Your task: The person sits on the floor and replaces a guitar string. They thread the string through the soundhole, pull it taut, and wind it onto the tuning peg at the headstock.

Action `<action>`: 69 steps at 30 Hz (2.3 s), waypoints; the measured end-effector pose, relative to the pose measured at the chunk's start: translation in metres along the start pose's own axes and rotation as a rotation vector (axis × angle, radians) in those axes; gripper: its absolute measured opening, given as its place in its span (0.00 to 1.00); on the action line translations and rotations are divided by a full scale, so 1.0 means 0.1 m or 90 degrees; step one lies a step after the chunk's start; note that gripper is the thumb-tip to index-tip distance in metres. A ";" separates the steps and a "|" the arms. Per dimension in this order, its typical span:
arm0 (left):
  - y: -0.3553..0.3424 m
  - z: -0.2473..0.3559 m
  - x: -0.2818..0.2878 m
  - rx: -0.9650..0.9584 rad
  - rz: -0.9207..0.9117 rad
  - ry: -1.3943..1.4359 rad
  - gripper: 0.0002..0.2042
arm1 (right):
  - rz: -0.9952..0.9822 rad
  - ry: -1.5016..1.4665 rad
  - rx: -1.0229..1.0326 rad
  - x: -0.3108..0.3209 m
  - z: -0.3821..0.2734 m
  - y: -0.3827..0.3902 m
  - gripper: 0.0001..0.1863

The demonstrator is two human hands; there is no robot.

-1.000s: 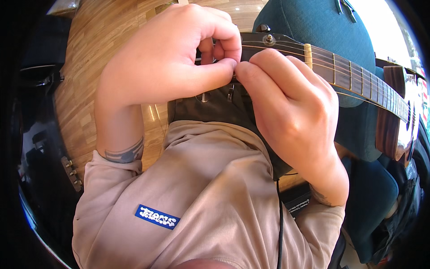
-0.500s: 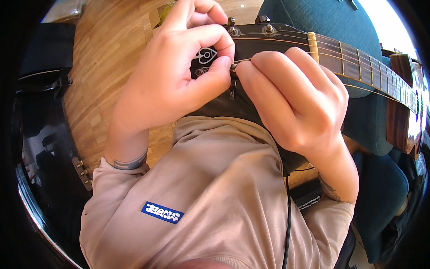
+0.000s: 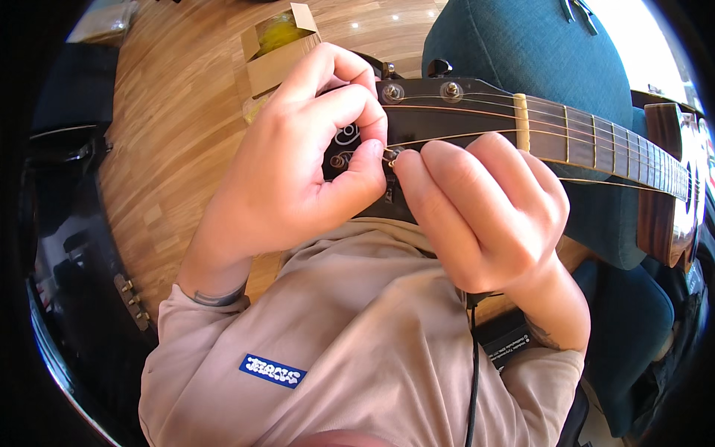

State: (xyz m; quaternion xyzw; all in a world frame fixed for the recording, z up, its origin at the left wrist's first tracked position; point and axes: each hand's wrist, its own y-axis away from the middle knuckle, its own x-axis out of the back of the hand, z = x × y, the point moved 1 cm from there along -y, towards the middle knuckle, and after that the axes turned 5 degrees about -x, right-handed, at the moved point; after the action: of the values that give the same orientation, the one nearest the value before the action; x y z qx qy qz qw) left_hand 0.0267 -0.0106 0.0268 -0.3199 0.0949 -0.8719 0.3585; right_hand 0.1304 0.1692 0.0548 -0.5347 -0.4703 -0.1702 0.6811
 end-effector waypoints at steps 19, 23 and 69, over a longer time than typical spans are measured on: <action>-0.08 -0.07 0.06 0.022 -0.092 0.062 0.04 | 0.065 0.029 0.010 -0.13 0.04 0.05 0.18; -0.09 -0.07 0.07 0.002 -0.100 0.064 0.04 | 0.062 0.022 -0.005 -0.11 0.03 0.03 0.17; 0.00 -0.19 -0.05 -0.212 0.082 0.121 0.11 | -0.148 -0.250 -0.269 0.24 0.01 -0.26 0.05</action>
State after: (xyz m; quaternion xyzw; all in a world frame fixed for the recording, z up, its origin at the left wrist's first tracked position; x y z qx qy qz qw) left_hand 0.0171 -0.0081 0.0098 -0.2843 0.2915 -0.8457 0.3450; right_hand 0.1227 0.1670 0.0897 -0.6298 -0.6054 -0.2346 0.4264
